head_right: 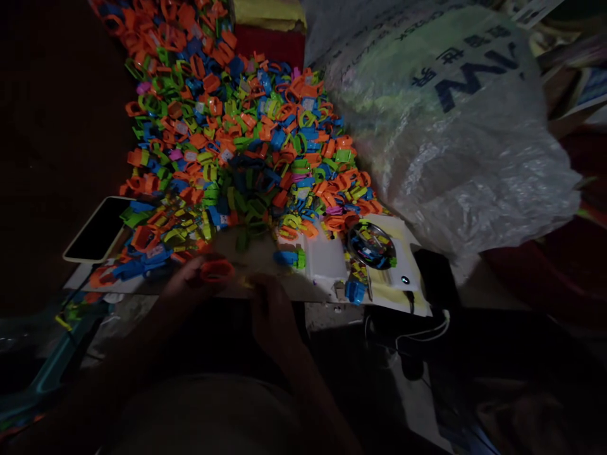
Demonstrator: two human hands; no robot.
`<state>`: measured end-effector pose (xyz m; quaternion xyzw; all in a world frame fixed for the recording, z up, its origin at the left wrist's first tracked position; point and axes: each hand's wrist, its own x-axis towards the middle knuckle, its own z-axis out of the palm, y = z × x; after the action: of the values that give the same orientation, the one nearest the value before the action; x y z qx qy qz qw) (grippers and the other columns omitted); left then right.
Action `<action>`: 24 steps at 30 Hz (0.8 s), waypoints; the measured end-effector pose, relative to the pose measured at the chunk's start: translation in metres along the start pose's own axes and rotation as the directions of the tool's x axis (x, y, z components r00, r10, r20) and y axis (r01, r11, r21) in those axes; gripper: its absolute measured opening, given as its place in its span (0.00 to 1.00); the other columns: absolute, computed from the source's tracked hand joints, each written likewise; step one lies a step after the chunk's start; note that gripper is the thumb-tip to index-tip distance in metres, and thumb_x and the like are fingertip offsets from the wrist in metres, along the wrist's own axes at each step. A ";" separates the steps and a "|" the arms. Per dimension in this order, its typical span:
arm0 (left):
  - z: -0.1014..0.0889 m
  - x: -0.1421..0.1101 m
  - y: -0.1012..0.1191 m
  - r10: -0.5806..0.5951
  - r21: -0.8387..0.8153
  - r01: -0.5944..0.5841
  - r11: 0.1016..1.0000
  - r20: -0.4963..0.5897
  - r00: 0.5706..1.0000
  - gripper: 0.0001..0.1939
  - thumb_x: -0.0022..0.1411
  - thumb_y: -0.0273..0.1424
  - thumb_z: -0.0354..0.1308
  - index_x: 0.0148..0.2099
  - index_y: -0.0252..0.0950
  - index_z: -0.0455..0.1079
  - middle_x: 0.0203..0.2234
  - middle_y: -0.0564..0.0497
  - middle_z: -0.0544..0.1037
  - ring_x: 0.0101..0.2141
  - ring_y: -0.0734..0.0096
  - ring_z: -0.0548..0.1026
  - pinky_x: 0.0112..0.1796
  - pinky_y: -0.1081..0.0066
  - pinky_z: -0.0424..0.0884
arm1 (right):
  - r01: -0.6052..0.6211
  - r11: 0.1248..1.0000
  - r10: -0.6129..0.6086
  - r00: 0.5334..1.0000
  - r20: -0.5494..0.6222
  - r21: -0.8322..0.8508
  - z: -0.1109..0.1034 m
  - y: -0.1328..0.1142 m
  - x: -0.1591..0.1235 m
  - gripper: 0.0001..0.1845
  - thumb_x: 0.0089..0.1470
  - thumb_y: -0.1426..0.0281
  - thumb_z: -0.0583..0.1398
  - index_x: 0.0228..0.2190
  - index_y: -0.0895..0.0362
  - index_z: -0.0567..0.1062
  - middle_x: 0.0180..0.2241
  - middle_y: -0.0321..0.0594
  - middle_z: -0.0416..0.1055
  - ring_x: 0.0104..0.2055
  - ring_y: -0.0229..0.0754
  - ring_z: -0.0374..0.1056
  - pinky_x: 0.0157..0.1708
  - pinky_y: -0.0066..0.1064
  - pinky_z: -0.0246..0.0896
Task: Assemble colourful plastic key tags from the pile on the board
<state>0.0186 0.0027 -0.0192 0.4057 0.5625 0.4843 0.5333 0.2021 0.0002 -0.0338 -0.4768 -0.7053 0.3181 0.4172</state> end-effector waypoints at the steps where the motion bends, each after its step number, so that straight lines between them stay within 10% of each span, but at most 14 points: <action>1: -0.001 -0.001 0.002 0.011 0.046 -0.012 0.999 0.015 1.000 0.24 0.45 0.36 0.69 0.45 0.37 0.72 0.39 0.48 0.80 0.42 0.61 0.78 0.41 0.67 0.75 | 0.001 1.000 -0.001 1.000 0.006 -0.006 0.000 -0.002 0.001 0.10 0.59 0.71 0.54 0.43 0.52 0.69 0.39 0.40 0.74 0.40 0.41 0.71 0.39 0.32 0.67; 24: 0.001 -0.016 -0.005 0.064 0.189 -0.061 0.980 -0.008 0.998 0.24 0.45 0.40 0.70 0.45 0.39 0.75 0.40 0.46 0.81 0.39 0.59 0.79 0.39 0.67 0.77 | 0.230 0.913 -0.182 0.969 0.169 -0.337 -0.003 -0.007 -0.003 0.19 0.59 0.77 0.49 0.48 0.55 0.71 0.39 0.46 0.74 0.41 0.47 0.69 0.39 0.38 0.66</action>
<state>0.0216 -0.0135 -0.0212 0.4685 0.5967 0.4482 0.4729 0.2020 -0.0046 -0.0271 -0.4444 -0.8238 0.1713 0.3075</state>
